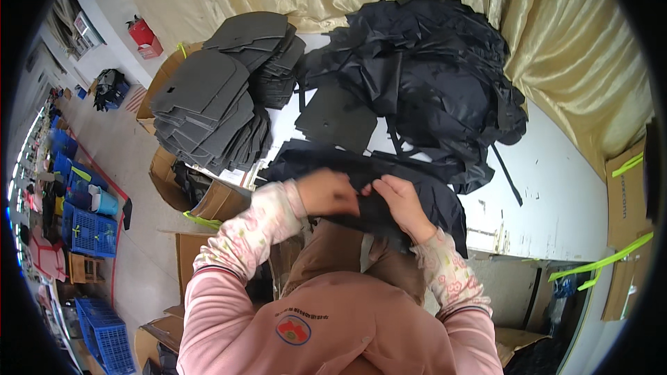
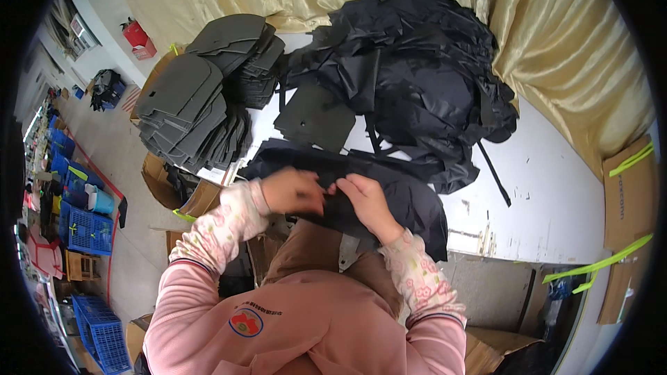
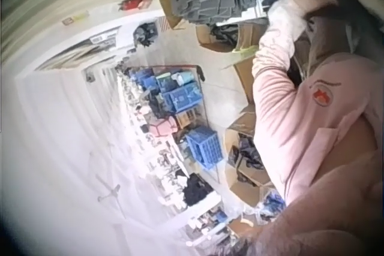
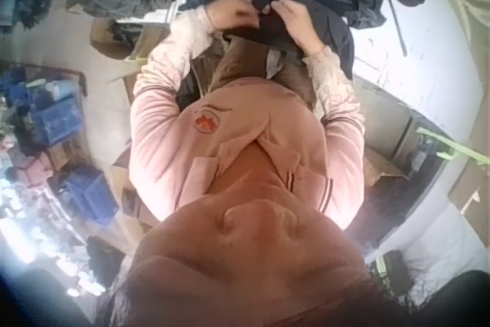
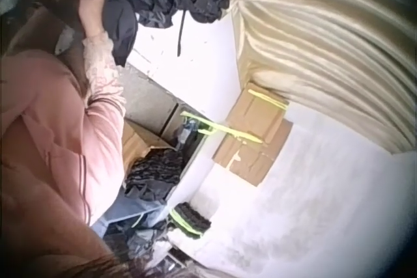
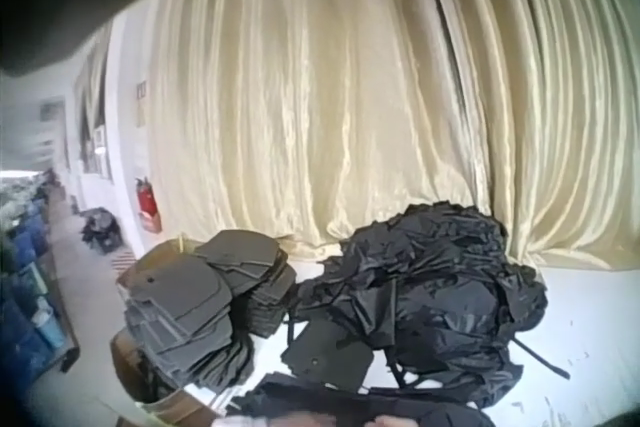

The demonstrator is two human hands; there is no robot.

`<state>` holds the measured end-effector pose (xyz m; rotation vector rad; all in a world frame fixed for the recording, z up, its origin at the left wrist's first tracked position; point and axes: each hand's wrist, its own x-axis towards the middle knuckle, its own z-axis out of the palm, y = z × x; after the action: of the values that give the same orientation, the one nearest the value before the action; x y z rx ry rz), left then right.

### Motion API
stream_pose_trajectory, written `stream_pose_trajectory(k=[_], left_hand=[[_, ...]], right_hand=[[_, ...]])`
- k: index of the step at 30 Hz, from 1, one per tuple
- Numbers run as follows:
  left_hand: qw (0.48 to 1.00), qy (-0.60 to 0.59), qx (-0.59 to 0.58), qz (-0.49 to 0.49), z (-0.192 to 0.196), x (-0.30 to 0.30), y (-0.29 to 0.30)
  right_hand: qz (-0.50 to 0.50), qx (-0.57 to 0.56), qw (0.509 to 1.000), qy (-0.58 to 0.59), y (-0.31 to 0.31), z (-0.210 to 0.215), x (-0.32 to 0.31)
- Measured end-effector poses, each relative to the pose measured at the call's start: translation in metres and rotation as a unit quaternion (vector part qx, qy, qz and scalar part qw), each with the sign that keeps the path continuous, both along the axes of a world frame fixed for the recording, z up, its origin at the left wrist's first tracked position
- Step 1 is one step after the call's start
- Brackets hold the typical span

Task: Inspecting and sorting black fabric or synthetic panels into boxes on a factory assembly line.

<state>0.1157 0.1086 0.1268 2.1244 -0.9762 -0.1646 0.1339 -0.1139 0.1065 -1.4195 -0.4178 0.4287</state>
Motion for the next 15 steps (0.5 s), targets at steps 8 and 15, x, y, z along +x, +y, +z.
stream_pose_trajectory(k=[8,15], left_hand=[[0.865,-0.008,0.389,0.317,-0.08,0.119,0.069],[0.895,0.004,0.37,0.25,-0.048,0.12,0.082]], right_hand=[[-0.004,-0.013,0.998,0.064,0.004,-0.011,-0.003],[0.022,-0.05,0.998,0.027,-0.014,-0.015,-0.005]])
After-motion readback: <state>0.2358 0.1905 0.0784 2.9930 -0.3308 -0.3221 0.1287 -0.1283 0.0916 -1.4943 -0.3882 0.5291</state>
